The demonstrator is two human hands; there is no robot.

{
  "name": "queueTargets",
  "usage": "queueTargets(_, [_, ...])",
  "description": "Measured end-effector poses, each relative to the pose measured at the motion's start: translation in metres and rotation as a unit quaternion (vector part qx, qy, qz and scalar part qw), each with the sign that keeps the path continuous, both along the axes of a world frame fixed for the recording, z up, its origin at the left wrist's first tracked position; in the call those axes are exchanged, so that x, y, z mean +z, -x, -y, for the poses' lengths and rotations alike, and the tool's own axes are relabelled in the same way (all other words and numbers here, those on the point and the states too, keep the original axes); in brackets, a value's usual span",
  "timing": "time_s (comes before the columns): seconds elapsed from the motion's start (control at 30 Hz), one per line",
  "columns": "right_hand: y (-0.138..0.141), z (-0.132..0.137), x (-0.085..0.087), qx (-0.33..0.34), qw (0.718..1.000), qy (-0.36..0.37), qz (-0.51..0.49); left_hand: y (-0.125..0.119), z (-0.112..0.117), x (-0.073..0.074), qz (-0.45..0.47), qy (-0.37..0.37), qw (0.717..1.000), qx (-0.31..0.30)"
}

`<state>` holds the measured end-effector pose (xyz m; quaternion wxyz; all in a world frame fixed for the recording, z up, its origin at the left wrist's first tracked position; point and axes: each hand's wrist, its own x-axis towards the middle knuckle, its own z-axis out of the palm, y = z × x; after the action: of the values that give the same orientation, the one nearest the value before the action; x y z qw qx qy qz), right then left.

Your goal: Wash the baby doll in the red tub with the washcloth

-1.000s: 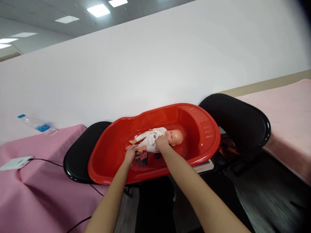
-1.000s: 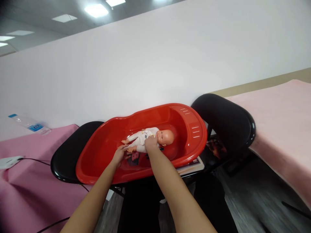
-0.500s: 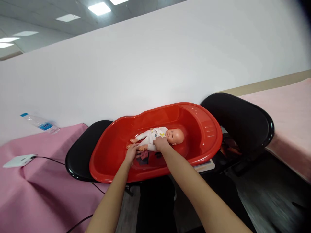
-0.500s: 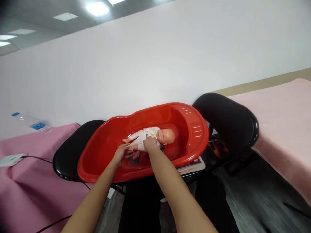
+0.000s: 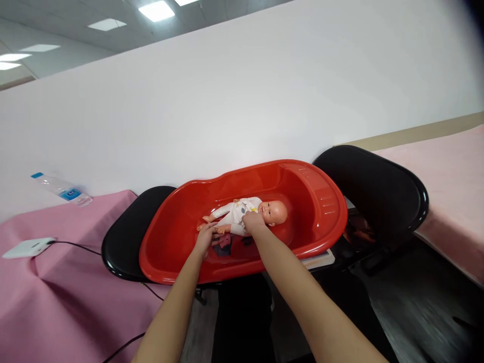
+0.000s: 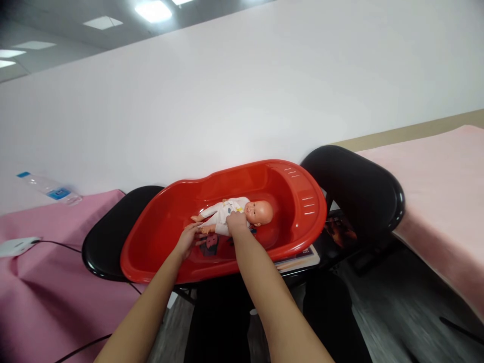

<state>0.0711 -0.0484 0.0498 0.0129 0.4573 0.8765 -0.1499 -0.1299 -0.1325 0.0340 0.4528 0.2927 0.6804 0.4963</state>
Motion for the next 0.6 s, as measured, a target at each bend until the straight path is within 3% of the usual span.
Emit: queueTargets(0.6, [0.0006,0.005,0.0075,0.027,0.999,0.021,0.034,0.0009,-0.0009,-0.0018,0.021,-0.01,1.0,-0.002])
